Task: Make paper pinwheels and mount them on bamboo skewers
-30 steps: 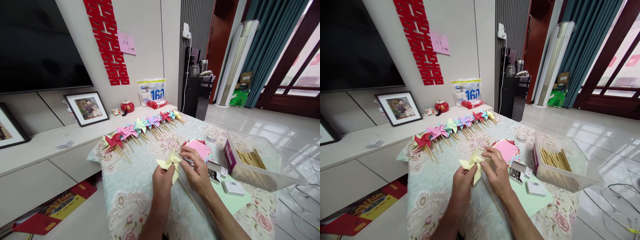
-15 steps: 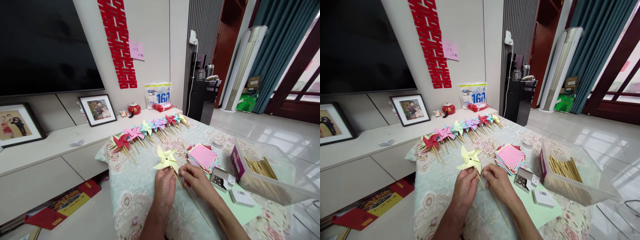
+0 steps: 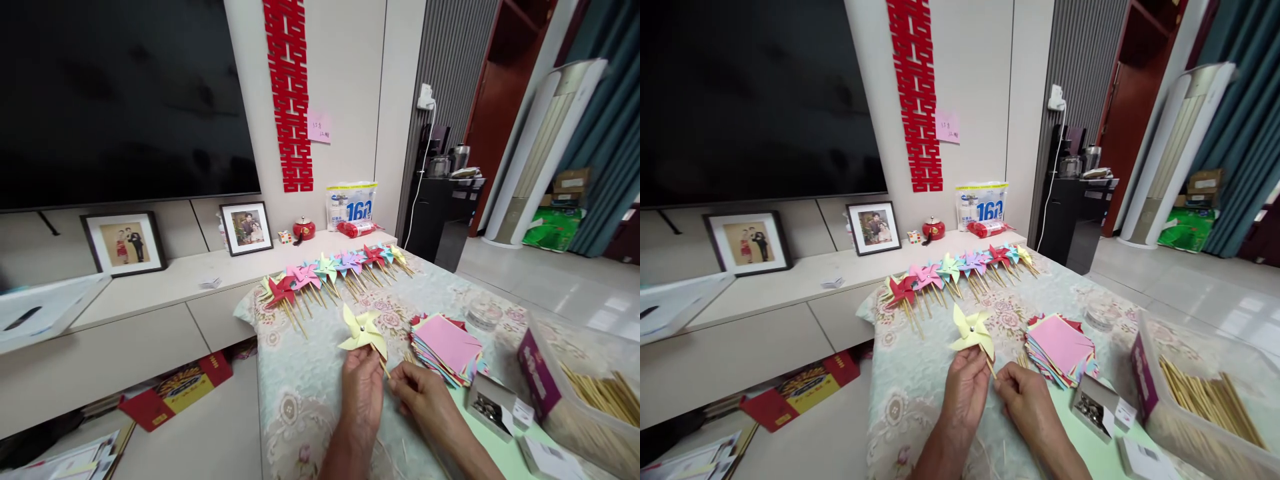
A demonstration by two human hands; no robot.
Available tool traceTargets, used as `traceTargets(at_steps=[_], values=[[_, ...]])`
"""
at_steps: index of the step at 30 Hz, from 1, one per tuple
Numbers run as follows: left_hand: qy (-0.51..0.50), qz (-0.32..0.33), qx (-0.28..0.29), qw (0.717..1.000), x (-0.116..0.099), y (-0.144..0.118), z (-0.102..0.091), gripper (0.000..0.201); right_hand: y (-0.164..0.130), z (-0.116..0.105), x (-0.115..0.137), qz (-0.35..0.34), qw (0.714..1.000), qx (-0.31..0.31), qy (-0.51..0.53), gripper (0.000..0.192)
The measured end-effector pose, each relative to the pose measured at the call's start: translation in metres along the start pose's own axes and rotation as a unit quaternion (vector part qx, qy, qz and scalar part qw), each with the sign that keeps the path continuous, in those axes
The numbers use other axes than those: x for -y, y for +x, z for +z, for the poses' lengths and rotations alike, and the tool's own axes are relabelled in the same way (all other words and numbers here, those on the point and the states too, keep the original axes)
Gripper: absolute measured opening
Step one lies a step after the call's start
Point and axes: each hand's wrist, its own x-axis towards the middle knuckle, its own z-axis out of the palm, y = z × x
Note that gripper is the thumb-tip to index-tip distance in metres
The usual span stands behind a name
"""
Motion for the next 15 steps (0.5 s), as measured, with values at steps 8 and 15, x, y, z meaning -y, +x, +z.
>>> traceTargets(at_steps=[8, 15], values=[[0.058, -0.064, 0.009, 0.996, 0.008, -0.006, -0.004, 0.035, 0.001, -0.005, 0.009, -0.013, 0.995, -0.071, 0.066, 0.029], [0.107, -0.082, -0.004, 0.991, 0.016, -0.006, -0.011, 0.02, 0.017, -0.002, 0.038, -0.028, 0.997, -0.054, 0.042, 0.028]])
